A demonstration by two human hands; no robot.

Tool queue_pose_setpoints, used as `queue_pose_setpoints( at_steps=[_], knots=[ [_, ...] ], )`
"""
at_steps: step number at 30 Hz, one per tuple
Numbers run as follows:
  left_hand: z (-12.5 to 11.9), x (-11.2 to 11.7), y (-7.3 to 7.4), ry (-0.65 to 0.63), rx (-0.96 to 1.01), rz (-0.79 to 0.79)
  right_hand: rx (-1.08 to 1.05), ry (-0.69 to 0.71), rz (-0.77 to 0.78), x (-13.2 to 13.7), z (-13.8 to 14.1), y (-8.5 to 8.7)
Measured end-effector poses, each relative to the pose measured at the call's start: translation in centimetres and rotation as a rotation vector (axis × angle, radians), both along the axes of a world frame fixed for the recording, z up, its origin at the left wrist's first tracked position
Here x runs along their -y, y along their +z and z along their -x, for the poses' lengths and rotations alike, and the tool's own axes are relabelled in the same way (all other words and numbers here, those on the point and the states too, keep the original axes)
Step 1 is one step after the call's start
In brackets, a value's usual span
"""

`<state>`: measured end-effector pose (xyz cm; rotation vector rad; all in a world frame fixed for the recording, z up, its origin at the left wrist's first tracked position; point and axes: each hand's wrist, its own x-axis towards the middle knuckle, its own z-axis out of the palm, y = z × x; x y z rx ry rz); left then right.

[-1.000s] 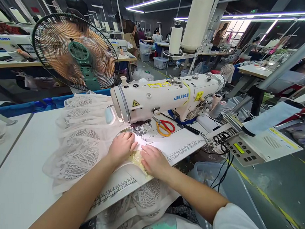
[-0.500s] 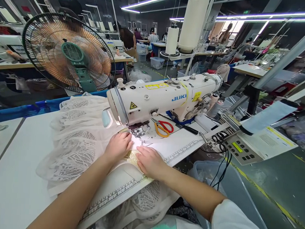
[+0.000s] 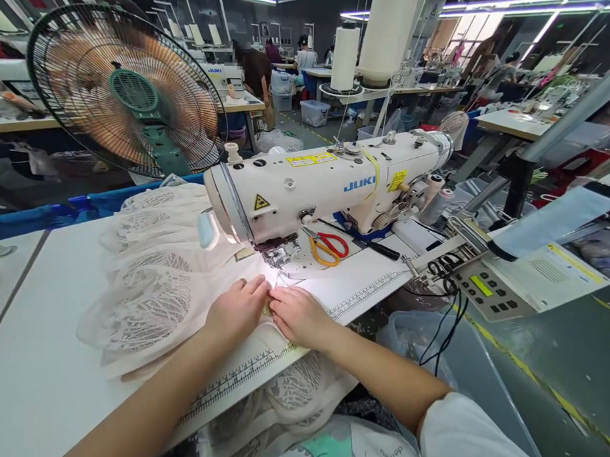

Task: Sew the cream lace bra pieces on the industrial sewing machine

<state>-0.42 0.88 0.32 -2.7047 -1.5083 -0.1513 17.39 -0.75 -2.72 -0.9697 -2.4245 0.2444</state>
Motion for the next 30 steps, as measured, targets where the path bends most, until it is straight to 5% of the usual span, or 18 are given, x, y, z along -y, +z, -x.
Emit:
queue_pose_setpoints(
  at_steps=[11, 30],
  knots=[
    [3.4, -2.0, 0.2, -0.207, 0.194, -0.020, -0.074, 0.003, 0.039, -0.4, -0.5, -0.1],
    [2.5, -2.3, 0.6, -0.288, 0.219, 0.012, -0.089, -0.021, 0.011, -0.5, -0.6, 0.0]
  ],
)
